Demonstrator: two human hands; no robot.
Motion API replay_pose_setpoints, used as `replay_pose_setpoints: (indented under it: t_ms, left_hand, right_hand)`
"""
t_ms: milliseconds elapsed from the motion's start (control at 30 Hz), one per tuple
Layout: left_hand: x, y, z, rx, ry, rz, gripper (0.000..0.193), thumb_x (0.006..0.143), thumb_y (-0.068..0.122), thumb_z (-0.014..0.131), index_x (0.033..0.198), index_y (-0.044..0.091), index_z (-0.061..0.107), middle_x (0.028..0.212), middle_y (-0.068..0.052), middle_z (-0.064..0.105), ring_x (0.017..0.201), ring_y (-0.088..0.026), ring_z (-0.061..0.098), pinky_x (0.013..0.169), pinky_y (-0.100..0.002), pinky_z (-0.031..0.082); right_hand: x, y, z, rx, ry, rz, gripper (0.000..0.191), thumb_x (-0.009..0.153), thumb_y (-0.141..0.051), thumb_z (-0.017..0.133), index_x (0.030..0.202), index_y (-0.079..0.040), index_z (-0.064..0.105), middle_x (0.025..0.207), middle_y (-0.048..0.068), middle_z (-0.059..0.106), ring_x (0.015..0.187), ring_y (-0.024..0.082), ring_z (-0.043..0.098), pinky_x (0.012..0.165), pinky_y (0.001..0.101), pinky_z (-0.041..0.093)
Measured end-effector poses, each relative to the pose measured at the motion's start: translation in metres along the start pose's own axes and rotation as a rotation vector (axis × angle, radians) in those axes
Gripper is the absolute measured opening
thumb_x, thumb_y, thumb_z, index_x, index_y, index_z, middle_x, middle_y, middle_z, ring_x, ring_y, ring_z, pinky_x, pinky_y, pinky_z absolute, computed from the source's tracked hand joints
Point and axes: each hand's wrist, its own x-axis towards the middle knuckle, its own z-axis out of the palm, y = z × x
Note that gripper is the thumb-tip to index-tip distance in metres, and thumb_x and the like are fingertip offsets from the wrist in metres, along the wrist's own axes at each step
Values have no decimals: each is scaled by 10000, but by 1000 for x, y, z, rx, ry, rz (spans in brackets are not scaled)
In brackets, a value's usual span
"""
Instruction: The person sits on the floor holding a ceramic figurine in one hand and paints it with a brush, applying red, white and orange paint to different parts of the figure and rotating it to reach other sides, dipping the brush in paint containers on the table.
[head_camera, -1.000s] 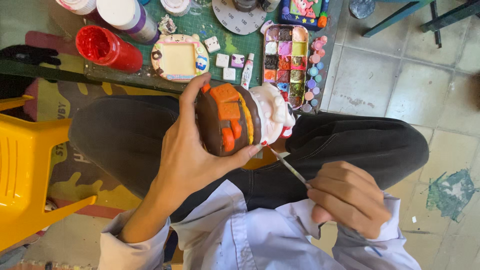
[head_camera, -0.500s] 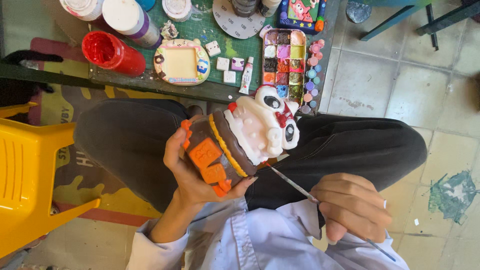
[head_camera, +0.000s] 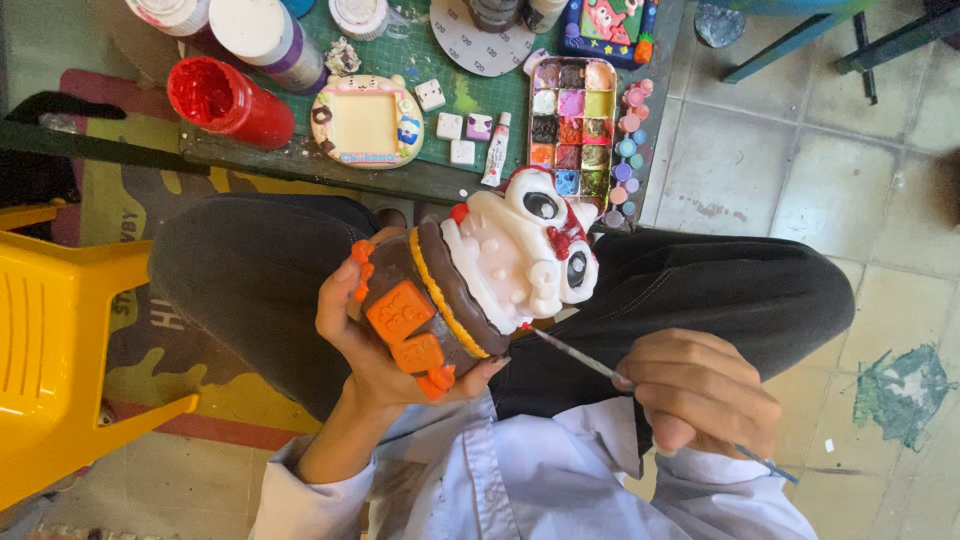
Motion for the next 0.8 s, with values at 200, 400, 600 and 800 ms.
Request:
replay_pose_setpoints:
  t_ms: [200, 400, 600, 800]
  left_hand:
    - [0, 0, -1, 4, -3, -23, 1292, 643, 354, 964, 1577, 152, 94, 1476, -262, 415, 1341, -339, 502, 1168, -460, 390]
    - [2, 2, 0, 6, 15, -31, 1297, 639, 356, 981, 1583, 142, 118, 1484, -240, 425, 1313, -315, 511, 1169, -440, 403]
    - [3, 3, 2, -15, 14, -34, 1284, 654, 336, 983, 1587, 140, 124, 1485, -236, 431, 1315, -314, 519, 1189, -443, 399]
    - [3, 2, 3, 16, 18, -10, 1269, 647, 337, 971, 1574, 124, 132, 1463, -244, 437, 1321, -328, 529, 1184, -445, 410]
  right_hand:
    - [5, 5, -1, -25, -30, -119, 549, 1079, -381, 554, 784, 77, 612, 788, 178, 664, 699, 327, 729, 633, 424, 640]
    - [8, 10, 4, -84, 3, -243, 555, 1081, -356, 551, 747, 82, 624, 772, 180, 658, 678, 321, 713, 607, 417, 628]
    - [11, 7, 0, -82, -73, -233, 550, 1086, -346, 573, 757, 91, 631, 789, 169, 657, 707, 327, 722, 636, 440, 631]
    - [11, 8, 3, -115, -28, -244, 536, 1082, -345, 581, 764, 84, 626, 771, 181, 655, 689, 328, 719, 619, 443, 629]
